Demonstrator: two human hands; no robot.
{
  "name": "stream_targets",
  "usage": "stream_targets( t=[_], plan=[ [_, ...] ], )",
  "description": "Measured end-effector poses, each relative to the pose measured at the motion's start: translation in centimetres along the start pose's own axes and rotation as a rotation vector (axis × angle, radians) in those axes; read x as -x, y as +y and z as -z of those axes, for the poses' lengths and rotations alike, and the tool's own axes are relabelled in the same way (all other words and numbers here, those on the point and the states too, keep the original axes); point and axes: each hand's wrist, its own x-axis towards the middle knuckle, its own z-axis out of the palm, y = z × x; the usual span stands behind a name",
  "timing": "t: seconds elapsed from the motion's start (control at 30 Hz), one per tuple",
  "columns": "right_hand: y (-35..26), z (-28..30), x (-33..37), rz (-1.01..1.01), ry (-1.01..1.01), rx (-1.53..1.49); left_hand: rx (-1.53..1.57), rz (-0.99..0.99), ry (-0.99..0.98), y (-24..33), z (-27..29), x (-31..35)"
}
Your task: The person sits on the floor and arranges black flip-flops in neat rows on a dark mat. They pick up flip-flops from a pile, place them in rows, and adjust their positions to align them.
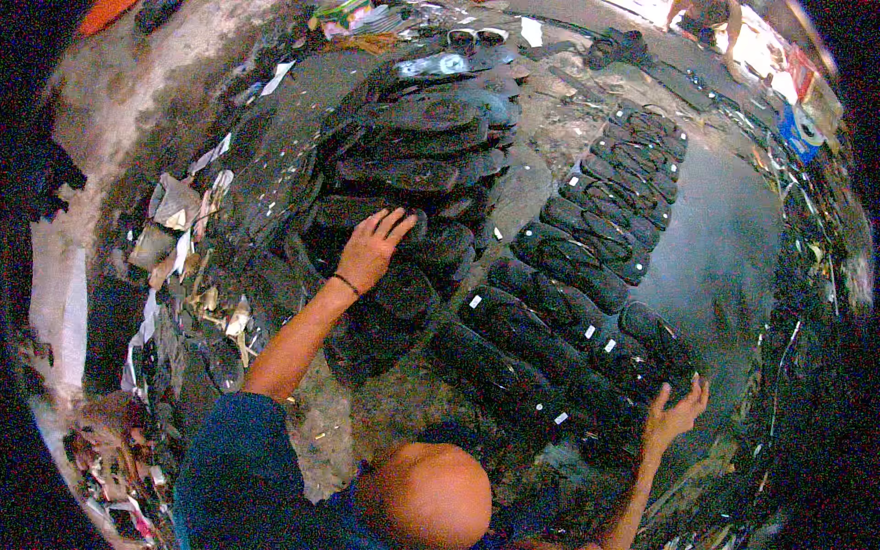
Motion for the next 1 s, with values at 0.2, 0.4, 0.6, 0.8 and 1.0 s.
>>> stream_targets(
  t=[0.2, 0.4, 0.6, 0.8, 1.0],
  plan=[
    [-6.5, 3.9, -0.4, 0.118, -0.022, -0.172, 0.405, 0.047, 0.21, -3.0, 4.7, 2.2],
    [-13.4, 8.8, -1.5, -0.032, -0.366, -0.714, 1.177, 0.493, 0.335, 7.9, 15.1, -3.1],
    [-10.9, 9.5, -5.7, -0.346, -0.682, -1.294, 2.141, 0.489, -0.175, 22.6, 13.0, -14.0],
    [2.2, 4.6, -13.1, -0.601, -0.283, -1.283, 1.958, 0.205, -0.452, 32.7, 3.3, -25.6],
    [8.7, -4.7, -13.4, -0.723, -0.156, -0.959, 0.955, -0.159, -0.512, 37.1, -6.1, -30.8]
  ],
)
